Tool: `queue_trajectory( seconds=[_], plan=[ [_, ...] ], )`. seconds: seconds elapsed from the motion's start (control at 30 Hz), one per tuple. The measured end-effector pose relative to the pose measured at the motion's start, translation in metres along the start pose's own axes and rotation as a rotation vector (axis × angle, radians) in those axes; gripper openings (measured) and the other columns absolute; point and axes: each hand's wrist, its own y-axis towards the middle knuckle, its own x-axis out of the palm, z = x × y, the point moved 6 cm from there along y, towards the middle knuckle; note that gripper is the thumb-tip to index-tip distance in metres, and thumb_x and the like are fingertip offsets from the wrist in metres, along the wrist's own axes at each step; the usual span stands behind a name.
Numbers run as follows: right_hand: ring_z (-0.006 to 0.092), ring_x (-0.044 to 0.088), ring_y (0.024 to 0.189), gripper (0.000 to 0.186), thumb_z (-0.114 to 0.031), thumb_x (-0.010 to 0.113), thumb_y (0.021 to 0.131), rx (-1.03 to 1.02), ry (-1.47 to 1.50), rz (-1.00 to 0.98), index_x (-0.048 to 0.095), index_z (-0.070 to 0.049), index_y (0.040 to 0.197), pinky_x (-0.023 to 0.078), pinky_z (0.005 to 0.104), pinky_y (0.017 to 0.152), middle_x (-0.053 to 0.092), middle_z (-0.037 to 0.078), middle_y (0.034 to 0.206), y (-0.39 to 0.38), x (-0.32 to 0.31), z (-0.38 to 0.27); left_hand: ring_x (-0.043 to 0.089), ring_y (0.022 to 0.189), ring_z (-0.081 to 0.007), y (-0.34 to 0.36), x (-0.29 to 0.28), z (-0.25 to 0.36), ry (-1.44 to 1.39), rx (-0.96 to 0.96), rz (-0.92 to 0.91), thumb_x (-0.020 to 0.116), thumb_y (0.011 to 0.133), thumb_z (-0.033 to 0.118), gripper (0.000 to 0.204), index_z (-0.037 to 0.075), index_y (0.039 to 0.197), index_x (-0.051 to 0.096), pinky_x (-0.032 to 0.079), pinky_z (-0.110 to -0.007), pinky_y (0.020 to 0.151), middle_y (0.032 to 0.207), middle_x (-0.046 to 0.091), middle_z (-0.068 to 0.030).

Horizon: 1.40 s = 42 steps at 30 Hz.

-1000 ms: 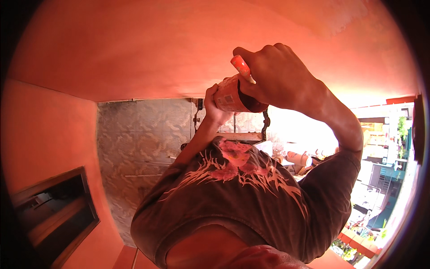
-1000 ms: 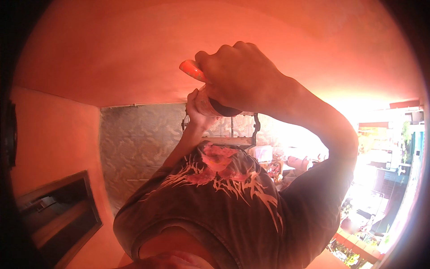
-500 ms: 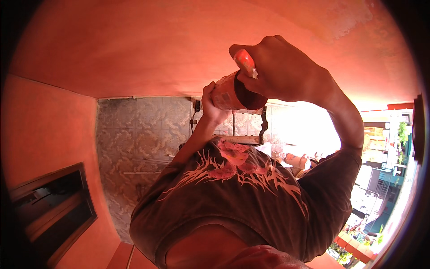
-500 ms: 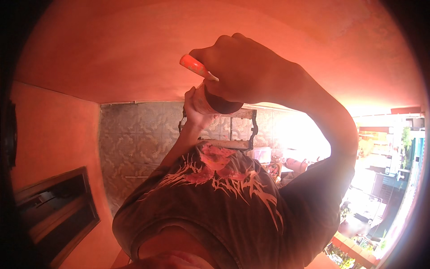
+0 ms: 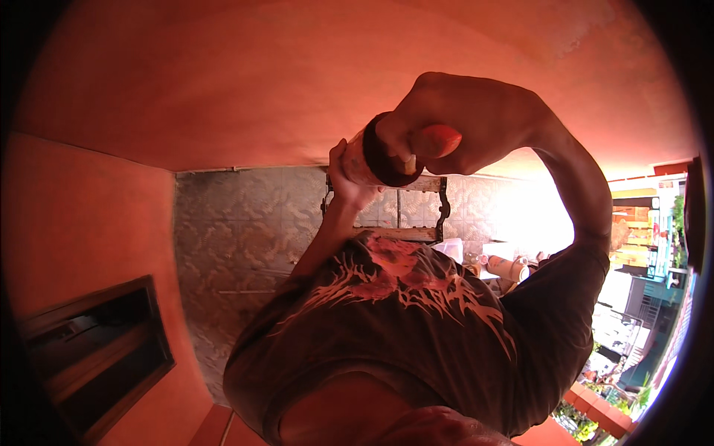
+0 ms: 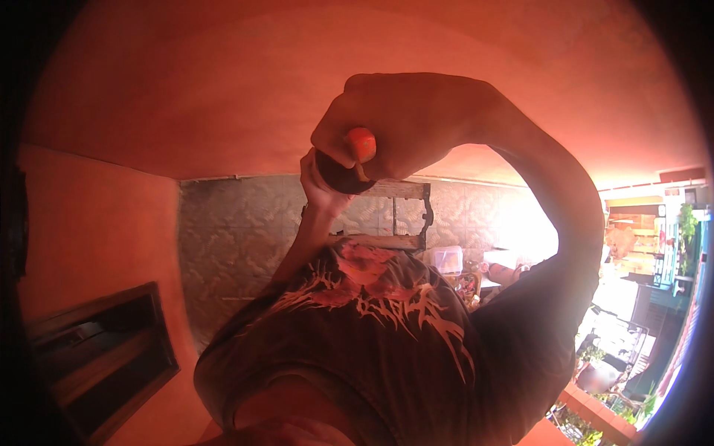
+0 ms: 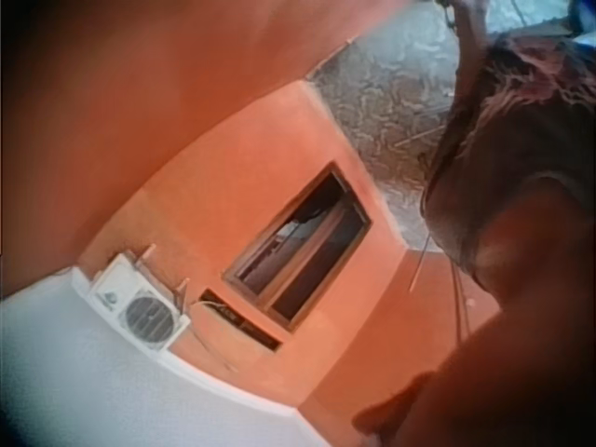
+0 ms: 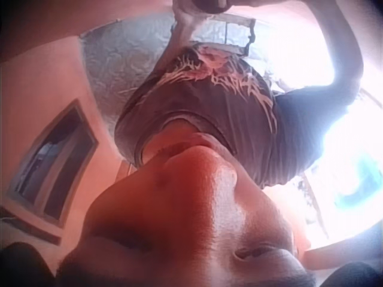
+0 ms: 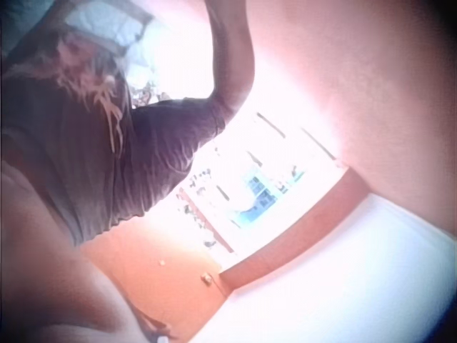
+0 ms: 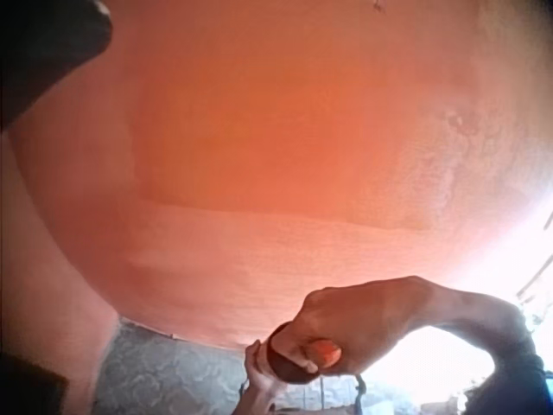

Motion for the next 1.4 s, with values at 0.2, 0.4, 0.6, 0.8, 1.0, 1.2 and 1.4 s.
queue_trajectory(
  seconds=[0.2, 0.4, 0.6, 0.8, 1.0, 1.2, 1.4],
  plan=[
    [0.0272, 0.064, 0.063, 0.013, 0.001, 0.065, 0.064, -0.017, -0.010, 0.022, 0.060, -0.002, 0.076, 0.048, 0.0376, 0.060, 0.065, 0.009, 0.069, -0.004, -0.006, 0.008, 0.060, 0.118, -0.0260, -0.001, -0.008, -0.002, 0.040, 0.100, 0.093, 0.041, 0.094, 0.052, 0.066, 0.003, 0.139, 0.049, 0.050, -0.042, 0.096, 0.130, 0.060, -0.0139],
    [0.0266, 0.063, 0.063, 0.013, -0.001, 0.066, 0.063, 0.081, -0.043, -0.047, 0.059, -0.002, 0.073, 0.048, 0.0384, 0.059, 0.063, 0.009, 0.067, -0.003, -0.010, 0.008, 0.059, 0.121, -0.0265, 0.002, -0.005, -0.010, 0.018, 0.066, -0.029, 0.043, 0.095, 0.048, 0.062, 0.002, 0.137, 0.049, 0.048, -0.042, 0.102, 0.134, 0.059, -0.0137],
    [0.0273, 0.062, 0.065, 0.013, -0.004, 0.068, 0.062, 0.146, -0.103, -0.106, 0.059, -0.002, 0.072, 0.048, 0.0391, 0.061, 0.062, 0.009, 0.067, 0.004, -0.017, 0.002, 0.059, 0.121, -0.0267, 0.003, 0.003, -0.004, 0.026, 0.090, -0.046, 0.044, 0.096, 0.046, 0.060, 0.002, 0.135, 0.050, 0.048, -0.041, 0.102, 0.133, 0.059, -0.0138],
    [0.0278, 0.062, 0.070, 0.014, -0.007, 0.070, 0.062, 0.275, -0.078, -0.142, 0.060, -0.004, 0.072, 0.048, 0.0397, 0.064, 0.063, 0.008, 0.069, 0.000, -0.016, -0.003, 0.057, 0.122, -0.0279, 0.003, 0.007, -0.013, -0.024, 0.069, -0.112, 0.039, 0.098, 0.045, 0.058, 0.002, 0.135, 0.051, 0.045, -0.044, 0.105, 0.132, 0.060, -0.0137],
    [0.0279, 0.062, 0.074, 0.014, -0.009, 0.070, 0.064, 0.299, -0.177, -0.148, 0.061, -0.005, 0.074, 0.049, 0.0405, 0.066, 0.064, 0.007, 0.071, 0.003, -0.009, 0.000, 0.059, 0.120, -0.0270, -0.002, -0.006, -0.014, -0.053, 0.071, -0.102, 0.039, 0.098, 0.044, 0.056, 0.003, 0.134, 0.053, 0.047, -0.044, 0.103, 0.130, 0.062, -0.0120],
    [0.0280, 0.062, 0.070, 0.014, -0.008, 0.069, 0.063, 0.255, -0.137, -0.138, 0.060, -0.005, 0.074, 0.048, 0.0407, 0.063, 0.064, 0.007, 0.070, 0.007, -0.009, 0.000, 0.060, 0.119, -0.0268, -0.001, -0.007, -0.014, -0.081, 0.073, -0.121, 0.040, 0.098, 0.046, 0.058, 0.004, 0.135, 0.052, 0.048, -0.043, 0.102, 0.127, 0.063, -0.0115],
    [0.0220, 0.065, 0.064, 0.010, 0.001, 0.067, 0.068, 0.180, -0.014, -0.059, 0.063, -0.002, 0.076, 0.048, 0.0343, 0.057, 0.064, 0.007, 0.067, -0.002, -0.020, 0.001, 0.068, 0.100, -0.0260, -0.003, -0.007, -0.009, -0.003, 0.020, -0.025, 0.042, 0.095, 0.052, 0.058, 0.009, 0.133, 0.054, 0.057, -0.044, 0.075, 0.120, 0.067, -0.0086]
  ],
)
